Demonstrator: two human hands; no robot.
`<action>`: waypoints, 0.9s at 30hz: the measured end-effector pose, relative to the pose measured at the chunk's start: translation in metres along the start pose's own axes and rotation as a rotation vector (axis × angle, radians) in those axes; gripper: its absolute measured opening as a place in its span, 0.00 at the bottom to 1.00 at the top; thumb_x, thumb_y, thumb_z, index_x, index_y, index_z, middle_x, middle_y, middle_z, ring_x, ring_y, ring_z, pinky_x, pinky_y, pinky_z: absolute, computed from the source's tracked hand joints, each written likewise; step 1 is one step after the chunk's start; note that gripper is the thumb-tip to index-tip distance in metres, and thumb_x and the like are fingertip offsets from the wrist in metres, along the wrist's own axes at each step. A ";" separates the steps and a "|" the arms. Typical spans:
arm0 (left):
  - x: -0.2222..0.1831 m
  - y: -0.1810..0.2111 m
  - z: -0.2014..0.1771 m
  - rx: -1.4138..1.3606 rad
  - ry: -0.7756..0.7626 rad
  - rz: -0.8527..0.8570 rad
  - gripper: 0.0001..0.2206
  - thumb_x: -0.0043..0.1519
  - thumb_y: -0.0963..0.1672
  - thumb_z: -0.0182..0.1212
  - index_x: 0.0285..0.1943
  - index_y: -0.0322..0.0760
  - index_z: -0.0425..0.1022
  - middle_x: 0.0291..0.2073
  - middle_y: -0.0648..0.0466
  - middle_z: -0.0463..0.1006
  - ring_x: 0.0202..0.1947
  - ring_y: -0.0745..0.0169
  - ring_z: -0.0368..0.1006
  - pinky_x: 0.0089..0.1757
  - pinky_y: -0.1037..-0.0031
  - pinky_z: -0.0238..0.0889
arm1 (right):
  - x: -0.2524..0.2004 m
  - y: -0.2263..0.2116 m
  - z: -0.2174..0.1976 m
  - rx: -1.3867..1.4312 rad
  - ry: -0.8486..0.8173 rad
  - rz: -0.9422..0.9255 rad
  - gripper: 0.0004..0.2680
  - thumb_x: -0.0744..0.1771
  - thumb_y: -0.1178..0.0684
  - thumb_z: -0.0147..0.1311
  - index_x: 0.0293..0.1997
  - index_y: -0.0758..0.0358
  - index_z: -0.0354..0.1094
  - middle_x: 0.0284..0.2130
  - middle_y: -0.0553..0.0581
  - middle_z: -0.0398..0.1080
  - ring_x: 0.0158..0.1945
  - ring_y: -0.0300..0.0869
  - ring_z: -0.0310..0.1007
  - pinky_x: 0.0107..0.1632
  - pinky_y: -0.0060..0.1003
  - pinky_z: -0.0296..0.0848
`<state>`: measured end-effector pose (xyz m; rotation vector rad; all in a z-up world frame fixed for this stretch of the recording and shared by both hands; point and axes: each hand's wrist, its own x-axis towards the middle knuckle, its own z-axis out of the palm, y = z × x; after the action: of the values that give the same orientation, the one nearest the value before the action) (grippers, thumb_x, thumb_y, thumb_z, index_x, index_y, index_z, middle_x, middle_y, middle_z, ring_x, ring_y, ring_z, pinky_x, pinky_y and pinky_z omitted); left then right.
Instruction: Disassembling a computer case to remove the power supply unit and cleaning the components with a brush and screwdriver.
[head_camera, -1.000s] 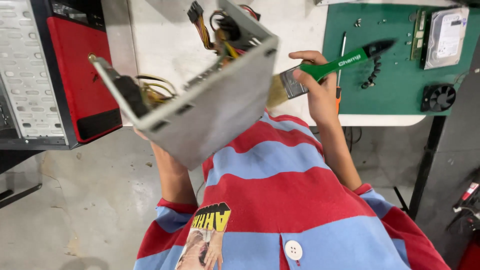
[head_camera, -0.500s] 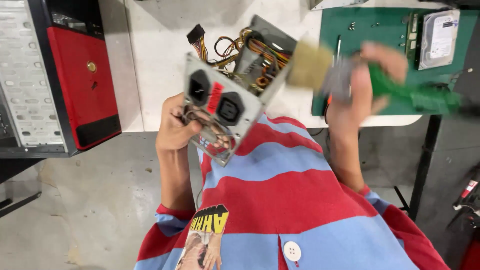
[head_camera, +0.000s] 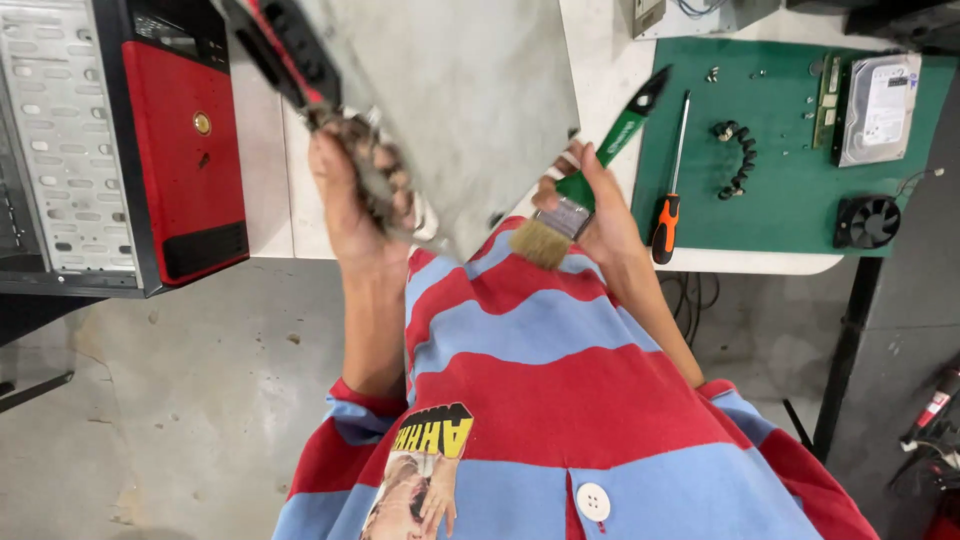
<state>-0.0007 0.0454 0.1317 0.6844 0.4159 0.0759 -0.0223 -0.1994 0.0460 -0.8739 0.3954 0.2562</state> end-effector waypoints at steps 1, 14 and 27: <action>0.008 -0.003 0.018 -0.042 -0.018 0.054 0.13 0.66 0.53 0.58 0.47 0.46 0.68 0.27 0.51 0.79 0.24 0.61 0.80 0.25 0.82 0.76 | 0.001 0.006 -0.001 0.129 -0.090 0.106 0.20 0.69 0.33 0.51 0.56 0.61 0.64 0.38 0.54 0.64 0.29 0.43 0.67 0.36 0.39 0.72; 0.001 -0.031 -0.017 0.174 -0.336 0.263 0.18 0.62 0.48 0.69 0.41 0.27 0.70 0.32 0.37 0.79 0.33 0.49 0.83 0.34 0.67 0.78 | -0.008 -0.051 0.093 0.403 -0.158 0.337 0.22 0.67 0.32 0.51 0.49 0.67 0.71 0.35 0.59 0.77 0.28 0.38 0.77 0.41 0.36 0.82; -0.025 0.085 0.057 0.719 -0.864 0.097 0.53 0.58 0.73 0.23 0.73 0.29 0.56 0.65 0.37 0.69 0.68 0.43 0.68 0.68 0.50 0.60 | 0.028 -0.038 -0.038 0.089 -0.333 -0.261 0.18 0.68 0.54 0.57 0.68 0.55 0.66 0.45 0.58 0.74 0.45 0.45 0.74 0.53 0.41 0.75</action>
<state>0.0051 0.0725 0.2332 1.3564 -0.4564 -0.2886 0.0083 -0.2516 0.0384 -0.7690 -0.0187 0.1375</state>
